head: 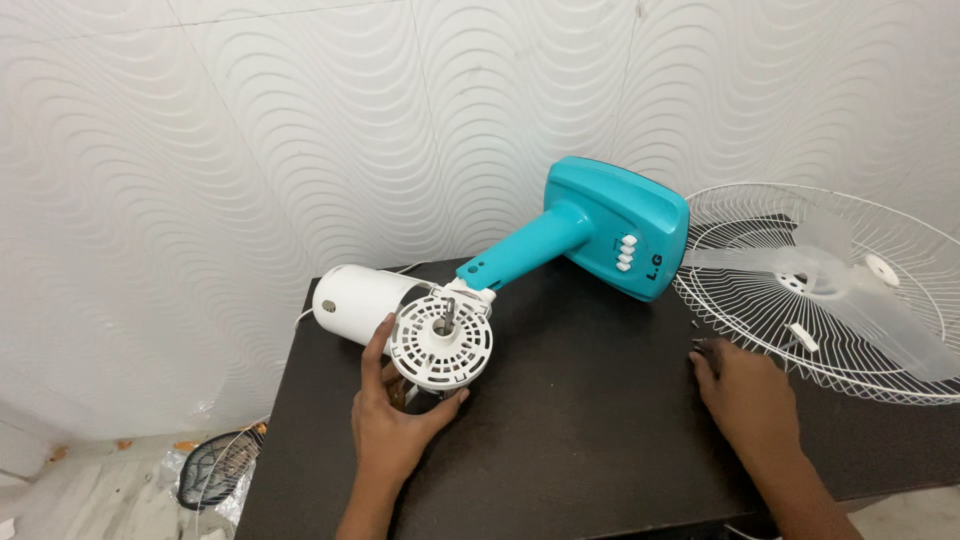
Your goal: The person disassembles the rear motor housing of a teal and white LG table fan using a screwdriver. They remove screws, detach the white plastic cover, and expose the internal motor components.
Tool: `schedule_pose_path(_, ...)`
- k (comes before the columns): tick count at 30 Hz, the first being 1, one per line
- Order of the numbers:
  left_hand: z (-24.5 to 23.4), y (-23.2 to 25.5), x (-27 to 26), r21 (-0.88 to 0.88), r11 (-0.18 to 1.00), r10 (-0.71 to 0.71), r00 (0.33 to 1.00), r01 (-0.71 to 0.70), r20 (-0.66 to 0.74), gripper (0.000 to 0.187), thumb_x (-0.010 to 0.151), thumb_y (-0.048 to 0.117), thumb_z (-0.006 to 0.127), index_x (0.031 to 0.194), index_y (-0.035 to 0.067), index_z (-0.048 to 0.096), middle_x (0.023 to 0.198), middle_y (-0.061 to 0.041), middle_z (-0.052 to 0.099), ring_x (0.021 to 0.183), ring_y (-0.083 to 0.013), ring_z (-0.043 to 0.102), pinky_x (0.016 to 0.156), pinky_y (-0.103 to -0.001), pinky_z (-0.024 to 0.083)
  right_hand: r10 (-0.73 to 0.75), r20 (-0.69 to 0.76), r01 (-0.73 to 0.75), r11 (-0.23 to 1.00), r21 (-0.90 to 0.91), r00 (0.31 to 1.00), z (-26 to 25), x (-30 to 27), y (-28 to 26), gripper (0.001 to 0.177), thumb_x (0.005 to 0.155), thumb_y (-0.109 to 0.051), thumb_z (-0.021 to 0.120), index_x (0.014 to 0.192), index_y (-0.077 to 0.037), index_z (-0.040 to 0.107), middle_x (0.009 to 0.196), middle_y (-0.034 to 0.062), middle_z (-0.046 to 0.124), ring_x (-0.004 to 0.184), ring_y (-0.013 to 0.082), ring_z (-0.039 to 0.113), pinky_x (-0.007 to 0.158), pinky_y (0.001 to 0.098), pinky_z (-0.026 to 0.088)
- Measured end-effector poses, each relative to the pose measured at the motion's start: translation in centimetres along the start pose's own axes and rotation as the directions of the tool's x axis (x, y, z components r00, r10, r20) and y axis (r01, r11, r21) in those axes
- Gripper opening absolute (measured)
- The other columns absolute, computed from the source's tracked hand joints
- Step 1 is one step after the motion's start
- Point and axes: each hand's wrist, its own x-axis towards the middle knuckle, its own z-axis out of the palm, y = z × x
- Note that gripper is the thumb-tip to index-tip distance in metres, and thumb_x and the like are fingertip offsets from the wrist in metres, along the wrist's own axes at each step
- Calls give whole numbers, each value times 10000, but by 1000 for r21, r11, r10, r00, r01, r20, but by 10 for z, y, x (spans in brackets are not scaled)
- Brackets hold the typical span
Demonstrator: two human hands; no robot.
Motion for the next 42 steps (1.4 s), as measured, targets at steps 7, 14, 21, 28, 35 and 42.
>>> schedule_pose_path(7,-1,-1,1,40,999,25,1000,-25,-4,1177,538,249,953,1528,253,316,1111,-121,796,1043,-248,781,944,-401,594,21,2,-22,997,78,1000,3,0,10,345,930,-324,718,1217,-135,752,932,106,798,808,254,788,847,398,608)
schedule_pose_path(14,-1,1,0,37,998,51,999,-51,1,1189,546,248,952,1536,249,295,1116,-125,789,1062,-251,768,943,-401,591,46,102,-58,992,112,994,-3,0,9,289,941,-299,701,1174,-144,771,1063,83,808,931,233,784,895,400,602)
schedule_pose_path(21,-1,-1,-1,30,998,56,998,-56,3,1190,550,244,956,1537,257,292,1133,-128,776,1074,-251,762,938,-406,599,-14,120,10,999,41,993,-12,-1,0,326,929,-334,704,1196,-153,751,1022,76,739,936,217,740,875,387,585)
schedule_pose_path(28,-1,-2,0,13,1000,21,1000,-22,11,1202,545,254,950,1545,268,283,1120,-120,783,1055,-246,773,916,-401,613,-42,84,39,998,41,996,-5,1,-1,250,951,-307,672,1086,-114,760,1089,59,705,936,199,723,854,383,575)
schedule_pose_path(35,-2,-3,-2,28,998,65,998,-65,-7,1209,545,280,951,1551,247,282,1080,-111,806,1025,-238,791,913,-389,608,-24,83,-8,932,364,996,8,-4,-18,235,937,-262,707,1088,-95,774,911,89,802,795,179,769,762,350,608)
schedule_pose_path(42,-2,1,-1,27,999,23,1000,-23,0,1273,527,264,967,1562,257,227,1081,-114,800,1034,-238,784,931,-385,594,-128,144,-17,688,726,981,-9,-23,-70,187,845,-151,779,1017,-80,800,880,67,803,770,153,743,691,292,596)
